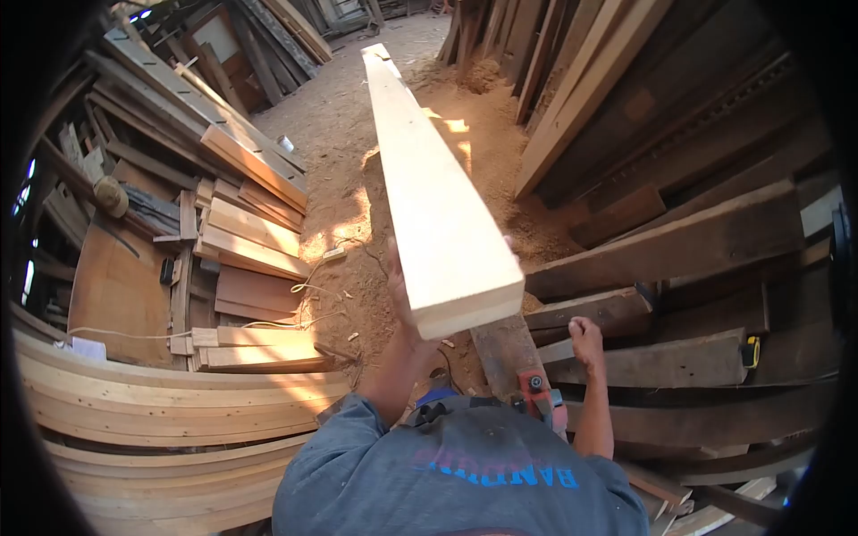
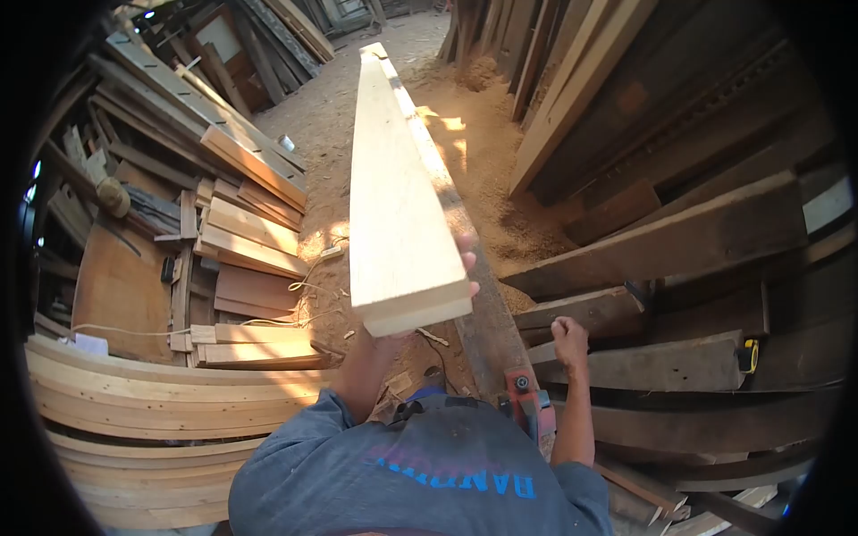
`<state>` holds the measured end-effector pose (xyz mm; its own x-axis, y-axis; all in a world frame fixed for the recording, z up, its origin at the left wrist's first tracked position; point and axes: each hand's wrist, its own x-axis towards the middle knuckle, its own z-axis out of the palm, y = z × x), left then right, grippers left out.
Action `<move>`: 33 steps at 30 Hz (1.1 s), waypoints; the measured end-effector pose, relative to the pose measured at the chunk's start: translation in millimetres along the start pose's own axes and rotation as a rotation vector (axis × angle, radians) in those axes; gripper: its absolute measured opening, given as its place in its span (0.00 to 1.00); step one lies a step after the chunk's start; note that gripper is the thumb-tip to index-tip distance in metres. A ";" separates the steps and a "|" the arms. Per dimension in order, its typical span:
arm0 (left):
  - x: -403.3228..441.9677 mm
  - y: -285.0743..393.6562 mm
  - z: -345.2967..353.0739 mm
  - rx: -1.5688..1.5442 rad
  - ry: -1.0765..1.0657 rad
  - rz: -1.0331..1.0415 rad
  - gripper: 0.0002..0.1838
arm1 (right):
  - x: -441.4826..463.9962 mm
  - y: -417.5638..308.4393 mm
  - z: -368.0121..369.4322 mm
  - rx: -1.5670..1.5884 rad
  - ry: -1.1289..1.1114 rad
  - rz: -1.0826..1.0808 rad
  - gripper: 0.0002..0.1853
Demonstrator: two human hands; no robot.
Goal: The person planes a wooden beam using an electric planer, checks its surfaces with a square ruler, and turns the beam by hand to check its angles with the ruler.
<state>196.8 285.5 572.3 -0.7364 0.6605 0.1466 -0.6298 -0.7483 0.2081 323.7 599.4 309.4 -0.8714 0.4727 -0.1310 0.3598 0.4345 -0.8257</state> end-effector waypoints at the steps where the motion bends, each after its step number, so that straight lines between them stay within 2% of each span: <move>1: 10.9 9.0 10.8 0.035 -0.015 0.056 0.46 | -4.7 -9.7 7.4 -0.032 -0.081 -0.031 0.17; 2: 20.7 16.4 21.5 0.070 -0.025 0.111 0.44 | -17.8 -45.6 2.7 -0.168 -0.153 -0.060 0.18; 3: 27.7 23.8 33.4 0.107 -0.032 0.164 0.42 | -19.2 -52.6 6.8 -0.178 -0.196 -0.065 0.19; 5: 35.6 34.6 65.0 0.099 -0.025 0.142 0.40 | -29.6 -56.4 11.4 -0.198 -0.277 -0.074 0.20; 7: 38.8 36.2 93.2 0.028 0.135 0.202 0.34 | -40.8 -71.2 7.3 -0.248 -0.256 -0.073 0.20; 11: 38.7 38.7 121.6 0.073 0.224 0.231 0.32 | -47.1 -32.3 5.0 -0.297 -0.229 -0.095 0.19; 16: 34.3 42.0 133.2 0.125 0.286 0.251 0.31 | -68.6 -15.5 -7.9 -0.301 -0.226 -0.045 0.20; 19: 35.9 46.8 126.0 0.061 0.238 0.239 0.31 | -77.8 -5.8 -11.2 -0.317 -0.231 -0.010 0.19; 27: 28.8 44.1 129.1 0.160 0.353 0.237 0.32 | -81.0 -1.6 -2.6 -0.303 -0.247 0.008 0.19; 28: 27.1 43.8 130.5 0.175 0.375 0.240 0.32 | -78.8 -3.2 -1.0 -0.306 -0.264 0.009 0.19; 31: 28.3 53.6 106.0 0.180 0.243 0.199 0.39 | -71.9 -13.3 5.9 -0.270 -0.274 -0.006 0.23; 32: 28.3 58.2 103.2 0.164 0.196 0.177 0.38 | -68.9 -25.6 7.5 -0.243 -0.252 0.027 0.30; 33: 26.8 63.1 101.0 0.148 0.151 0.154 0.37 | -71.6 -67.9 0.9 -0.202 -0.216 -0.044 0.34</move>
<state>162.3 262.1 687.1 -0.8565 0.5143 0.0434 -0.4724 -0.8151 0.3355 361.3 535.3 374.4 -0.9308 0.2849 -0.2290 0.3600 0.6052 -0.7101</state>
